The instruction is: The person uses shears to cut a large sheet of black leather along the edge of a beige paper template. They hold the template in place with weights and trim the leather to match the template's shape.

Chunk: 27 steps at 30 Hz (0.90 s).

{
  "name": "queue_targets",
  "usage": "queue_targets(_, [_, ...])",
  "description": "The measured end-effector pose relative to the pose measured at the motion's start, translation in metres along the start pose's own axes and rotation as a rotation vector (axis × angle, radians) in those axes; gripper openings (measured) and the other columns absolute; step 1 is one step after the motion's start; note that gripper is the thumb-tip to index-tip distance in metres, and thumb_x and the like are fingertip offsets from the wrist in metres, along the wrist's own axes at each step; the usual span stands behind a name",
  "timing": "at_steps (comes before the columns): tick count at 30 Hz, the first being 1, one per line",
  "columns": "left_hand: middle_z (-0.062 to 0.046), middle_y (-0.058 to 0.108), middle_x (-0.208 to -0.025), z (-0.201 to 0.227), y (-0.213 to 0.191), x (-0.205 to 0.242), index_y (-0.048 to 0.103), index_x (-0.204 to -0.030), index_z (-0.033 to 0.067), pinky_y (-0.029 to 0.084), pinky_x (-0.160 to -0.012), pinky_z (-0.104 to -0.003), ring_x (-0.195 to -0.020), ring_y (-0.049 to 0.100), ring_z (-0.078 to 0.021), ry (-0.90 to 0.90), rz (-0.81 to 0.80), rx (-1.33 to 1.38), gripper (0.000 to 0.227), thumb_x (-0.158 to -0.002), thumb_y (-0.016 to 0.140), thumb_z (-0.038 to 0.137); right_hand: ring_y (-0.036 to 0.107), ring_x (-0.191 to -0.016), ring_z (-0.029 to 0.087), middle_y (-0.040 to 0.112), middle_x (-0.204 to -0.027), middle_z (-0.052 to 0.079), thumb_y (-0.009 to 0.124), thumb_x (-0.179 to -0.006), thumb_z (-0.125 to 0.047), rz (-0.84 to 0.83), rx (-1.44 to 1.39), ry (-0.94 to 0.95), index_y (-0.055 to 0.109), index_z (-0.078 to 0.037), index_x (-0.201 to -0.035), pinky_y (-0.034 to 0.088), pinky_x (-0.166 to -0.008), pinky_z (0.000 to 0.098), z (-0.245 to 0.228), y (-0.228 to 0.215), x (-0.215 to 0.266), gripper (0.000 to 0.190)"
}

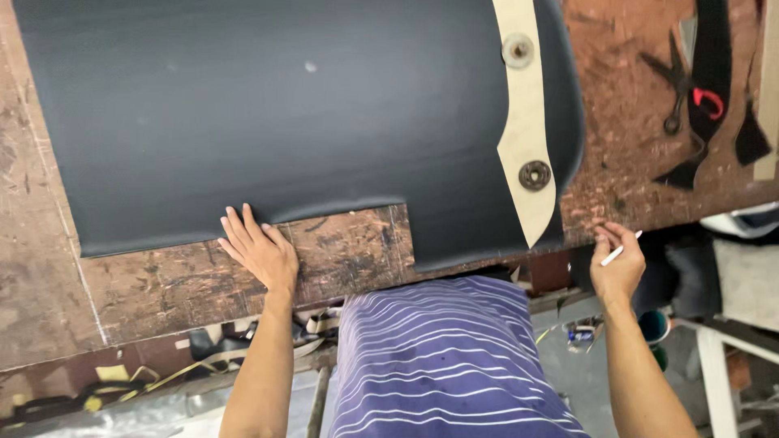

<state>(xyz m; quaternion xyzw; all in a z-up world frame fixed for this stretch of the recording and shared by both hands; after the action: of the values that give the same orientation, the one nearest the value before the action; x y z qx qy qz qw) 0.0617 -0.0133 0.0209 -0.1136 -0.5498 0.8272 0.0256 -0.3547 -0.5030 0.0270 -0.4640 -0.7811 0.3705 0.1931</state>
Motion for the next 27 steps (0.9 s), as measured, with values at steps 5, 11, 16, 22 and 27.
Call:
queue_targets(5, [-0.026, 0.027, -0.168, 0.019, -0.004, 0.002, 0.043, -0.153, -0.0021, 0.012, -0.126, -0.062, -0.158, 0.021, -0.0420, -0.005, 0.022, 0.039, 0.050, -0.106, 0.052, 0.012, 0.071, -0.095, 0.027, 0.073, -0.104, 0.017, 0.068, -0.101, -0.002, -0.059, 0.087, 0.047, 0.059, 0.001, -0.121, 0.055, -0.085, 0.0372, 0.018, 0.012, -0.028, 0.022])
queue_targets(11, [-0.026, 0.027, -0.167, 0.115, 0.025, 0.036, 0.045, -0.152, 0.0010, 0.012, -0.125, -0.064, -0.157, 0.021, -0.0418, 0.078, -0.106, 0.003, 0.054, -0.101, 0.056, 0.016, 0.067, -0.100, 0.035, 0.067, -0.105, 0.019, 0.062, -0.105, 0.005, -0.199, 0.157, -0.220, 0.056, -0.001, -0.121, 0.054, -0.088, 0.0430, 0.026, 0.037, -0.114, 0.019])
queue_targets(16, [-0.027, 0.028, -0.165, 0.195, 0.059, 0.085, 0.044, -0.152, 0.0019, 0.016, -0.125, -0.062, -0.155, 0.023, -0.0433, 0.047, -0.057, 0.083, 0.055, -0.100, 0.055, 0.017, 0.061, -0.105, 0.039, 0.064, -0.107, 0.019, 0.061, -0.077, 0.011, -0.371, 0.182, -0.403, 0.055, -0.005, -0.122, 0.050, -0.089, 0.0490, 0.000, 0.051, -0.198, 0.048])
queue_targets(22, [-0.026, 0.029, -0.164, 0.227, 0.079, 0.121, 0.043, -0.154, 0.0020, 0.017, -0.124, -0.060, -0.154, 0.025, -0.0425, -0.090, -0.019, -0.087, 0.057, -0.099, 0.052, 0.017, 0.057, -0.109, 0.040, 0.061, -0.107, 0.017, 0.063, -0.083, 0.008, -0.619, 0.417, -0.630, 0.056, -0.012, -0.117, 0.050, -0.083, 0.0506, -0.025, 0.073, -0.289, 0.040])
queue_targets(27, [-0.027, 0.028, -0.165, 0.239, 0.073, 0.138, 0.041, -0.157, 0.0041, 0.018, -0.125, -0.059, -0.154, 0.025, -0.0443, -0.160, -0.021, -0.116, 0.057, -0.102, 0.050, 0.017, 0.057, -0.113, 0.039, 0.059, -0.114, 0.018, 0.063, -0.084, 0.007, -0.684, 0.438, -0.830, 0.057, -0.015, -0.122, 0.051, -0.086, 0.0488, -0.055, 0.076, -0.329, 0.044])
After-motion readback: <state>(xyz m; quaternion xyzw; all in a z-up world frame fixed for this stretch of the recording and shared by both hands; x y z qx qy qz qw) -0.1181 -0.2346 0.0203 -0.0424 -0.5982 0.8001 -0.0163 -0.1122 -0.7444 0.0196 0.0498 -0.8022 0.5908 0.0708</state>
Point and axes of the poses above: each hand's wrist, its own x-axis away from the middle knuckle, its own y-axis out of the palm, z = x × y, the point moved 6 cm from there along -x, towards the middle knuckle
